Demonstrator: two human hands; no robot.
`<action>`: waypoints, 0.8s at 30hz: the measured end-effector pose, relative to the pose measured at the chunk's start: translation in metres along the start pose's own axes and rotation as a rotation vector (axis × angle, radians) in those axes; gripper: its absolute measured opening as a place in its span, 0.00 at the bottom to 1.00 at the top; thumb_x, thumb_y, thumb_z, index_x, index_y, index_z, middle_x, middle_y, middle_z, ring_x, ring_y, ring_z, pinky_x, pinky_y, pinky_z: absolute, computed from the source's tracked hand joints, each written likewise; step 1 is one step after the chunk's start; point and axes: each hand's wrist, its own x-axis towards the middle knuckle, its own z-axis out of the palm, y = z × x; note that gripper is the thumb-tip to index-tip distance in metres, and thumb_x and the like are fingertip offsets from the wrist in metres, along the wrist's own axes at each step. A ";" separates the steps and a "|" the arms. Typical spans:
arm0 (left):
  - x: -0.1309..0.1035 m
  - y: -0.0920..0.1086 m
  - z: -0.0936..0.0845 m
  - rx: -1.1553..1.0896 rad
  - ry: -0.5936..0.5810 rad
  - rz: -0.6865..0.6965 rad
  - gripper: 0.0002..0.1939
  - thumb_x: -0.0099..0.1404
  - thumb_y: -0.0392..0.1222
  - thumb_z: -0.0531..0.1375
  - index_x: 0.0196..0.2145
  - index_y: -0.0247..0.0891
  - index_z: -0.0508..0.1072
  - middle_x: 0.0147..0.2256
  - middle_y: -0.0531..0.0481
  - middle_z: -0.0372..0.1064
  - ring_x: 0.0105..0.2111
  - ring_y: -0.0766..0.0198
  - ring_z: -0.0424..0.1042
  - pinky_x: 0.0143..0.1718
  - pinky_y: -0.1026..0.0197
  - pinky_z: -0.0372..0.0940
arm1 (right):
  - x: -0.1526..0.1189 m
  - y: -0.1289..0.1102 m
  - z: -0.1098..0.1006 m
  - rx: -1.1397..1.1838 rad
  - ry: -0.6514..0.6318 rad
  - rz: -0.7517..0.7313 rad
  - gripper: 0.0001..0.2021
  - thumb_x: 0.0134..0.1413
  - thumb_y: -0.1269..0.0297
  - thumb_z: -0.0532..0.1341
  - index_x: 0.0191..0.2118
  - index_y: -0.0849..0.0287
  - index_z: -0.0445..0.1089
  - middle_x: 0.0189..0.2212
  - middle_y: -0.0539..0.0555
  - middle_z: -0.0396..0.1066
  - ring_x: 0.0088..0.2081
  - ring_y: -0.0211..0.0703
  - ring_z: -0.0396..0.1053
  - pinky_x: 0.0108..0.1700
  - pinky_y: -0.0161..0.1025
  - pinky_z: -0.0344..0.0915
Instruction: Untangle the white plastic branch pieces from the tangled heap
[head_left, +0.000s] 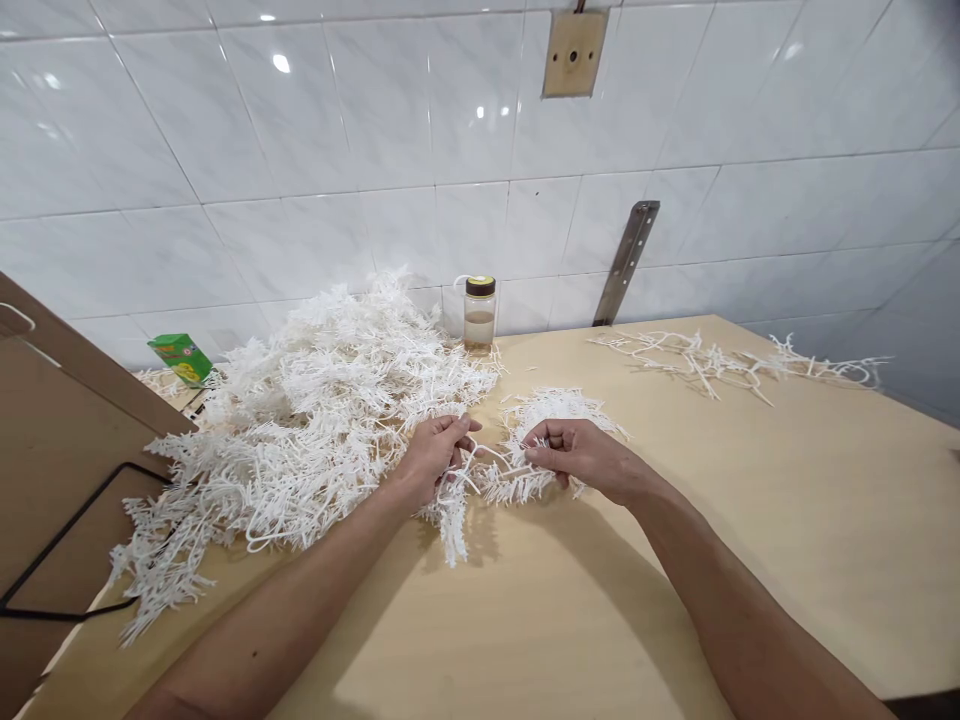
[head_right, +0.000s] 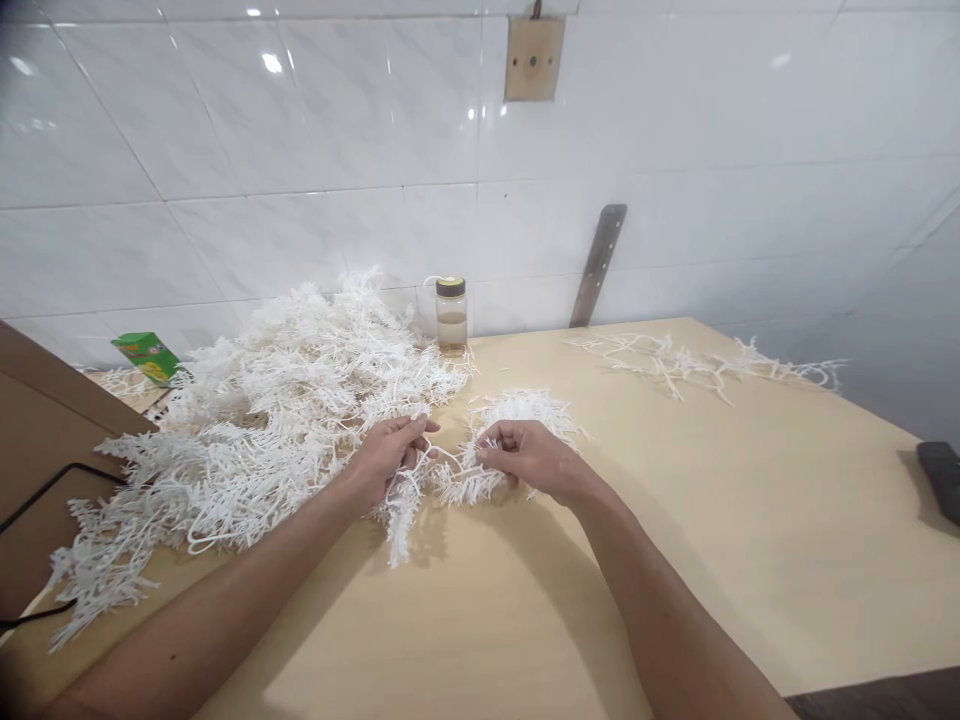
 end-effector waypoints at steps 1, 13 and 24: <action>0.000 0.001 -0.001 0.027 -0.016 -0.026 0.17 0.61 0.52 0.62 0.35 0.33 0.76 0.24 0.49 0.71 0.13 0.75 0.52 0.13 0.68 0.44 | -0.001 -0.001 -0.001 0.000 -0.048 0.011 0.18 0.48 0.49 0.68 0.37 0.60 0.74 0.22 0.48 0.65 0.22 0.34 0.62 0.23 0.33 0.64; -0.005 0.002 -0.010 0.144 -0.472 -0.004 0.18 0.53 0.53 0.69 0.29 0.33 0.77 0.20 0.50 0.68 0.20 0.69 0.64 0.19 0.67 0.50 | 0.000 0.001 -0.023 0.322 0.117 -0.059 0.16 0.44 0.53 0.71 0.32 0.60 0.71 0.26 0.49 0.63 0.28 0.35 0.63 0.27 0.33 0.68; -0.006 0.003 -0.013 0.075 -0.652 0.054 0.17 0.57 0.53 0.67 0.29 0.33 0.78 0.25 0.43 0.74 0.29 0.63 0.71 0.30 0.63 0.61 | -0.003 -0.002 -0.031 0.529 0.281 -0.142 0.13 0.46 0.56 0.70 0.32 0.56 0.70 0.31 0.51 0.65 0.30 0.38 0.65 0.31 0.39 0.74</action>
